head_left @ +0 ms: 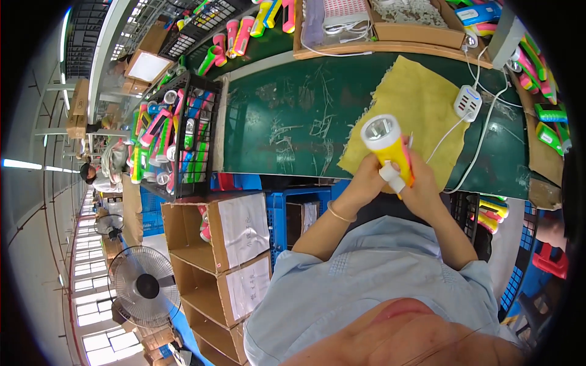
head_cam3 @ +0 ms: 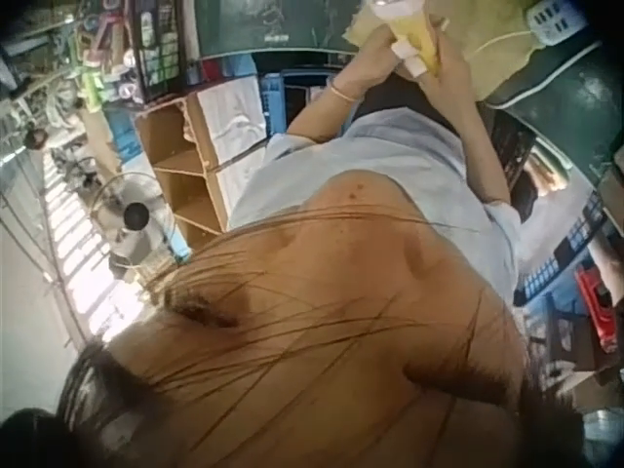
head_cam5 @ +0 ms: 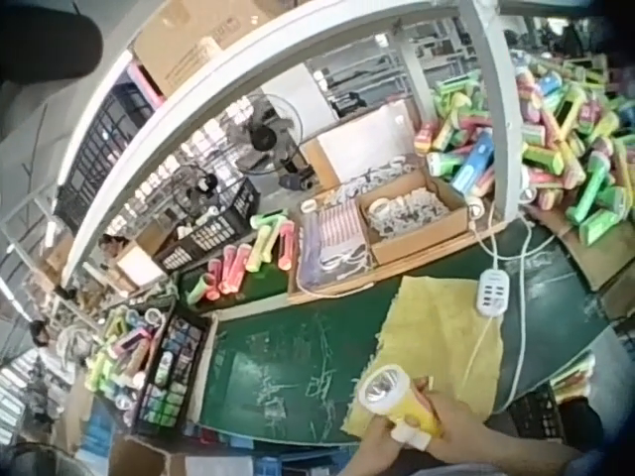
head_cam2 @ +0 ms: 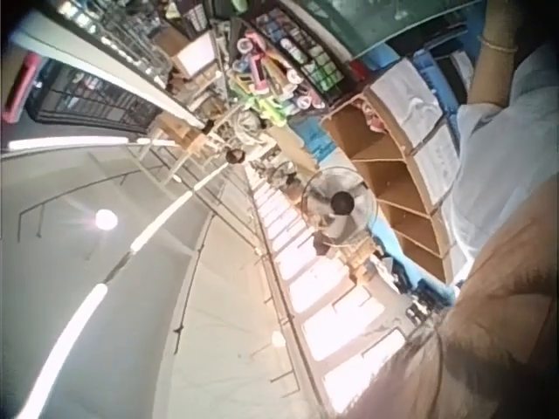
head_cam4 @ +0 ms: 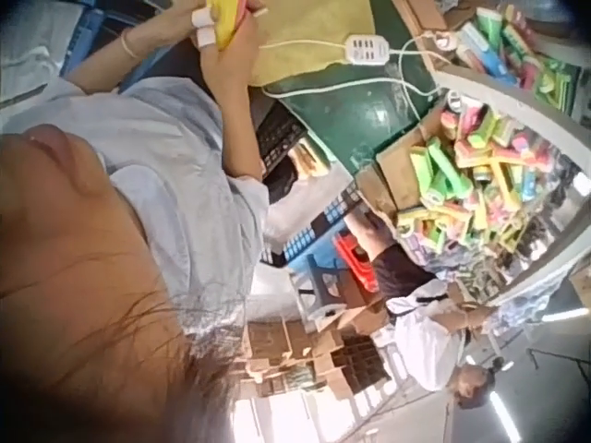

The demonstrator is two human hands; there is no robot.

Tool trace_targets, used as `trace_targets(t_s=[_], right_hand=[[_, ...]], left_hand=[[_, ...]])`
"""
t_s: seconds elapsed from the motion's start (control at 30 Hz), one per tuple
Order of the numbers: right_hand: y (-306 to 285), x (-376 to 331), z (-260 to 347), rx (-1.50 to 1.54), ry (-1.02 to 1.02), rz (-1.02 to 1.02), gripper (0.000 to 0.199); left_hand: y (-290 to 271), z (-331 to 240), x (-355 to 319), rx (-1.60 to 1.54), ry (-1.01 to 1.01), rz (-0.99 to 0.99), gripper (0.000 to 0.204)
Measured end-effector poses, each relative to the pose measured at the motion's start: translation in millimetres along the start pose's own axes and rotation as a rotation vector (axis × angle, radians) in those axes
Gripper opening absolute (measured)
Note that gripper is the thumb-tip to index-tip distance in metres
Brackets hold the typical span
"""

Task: Testing rechargeable flashlights by wiping them, plugging them into a charger, and checking the light beam.

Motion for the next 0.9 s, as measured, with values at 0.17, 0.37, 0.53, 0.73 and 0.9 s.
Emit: trace_targets(t_s=[0.17, 0.37, 0.53, 0.73, 0.9], right_hand=[[-19, -9, -30, 0.474, 0.293, -0.018, 0.031], [-27, -17, -39, 0.463, 0.381, -0.128, 0.021], [-29, -18, -36, 0.320, 0.367, -0.131, 0.019], [-31, -16, -37, 0.297, 0.298, -0.109, 0.018], [-31, -15, -33, 0.281, 0.284, -0.097, 0.018]], left_hand=[[4, 1, 27, -0.311, -0.118, -0.237, 0.025], [22, -26, 62, -0.504, -0.257, -0.038, 0.030], [29, -25, 75, -0.511, -0.368, 0.017, 0.037], [27, -24, 75, -0.550, -0.434, 0.038, 0.038], [24, -25, 73, -0.434, -0.335, -0.036, 0.035]])
Point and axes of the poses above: each hand's wrist, its own x-axis towards the middle knuckle, its own y-axis out of the palm, z = x × y, the point moved 2 cm from there along x, towards the middle knuckle, and after that the axes turned 4 degrees about -z, right-handed, at the moved point
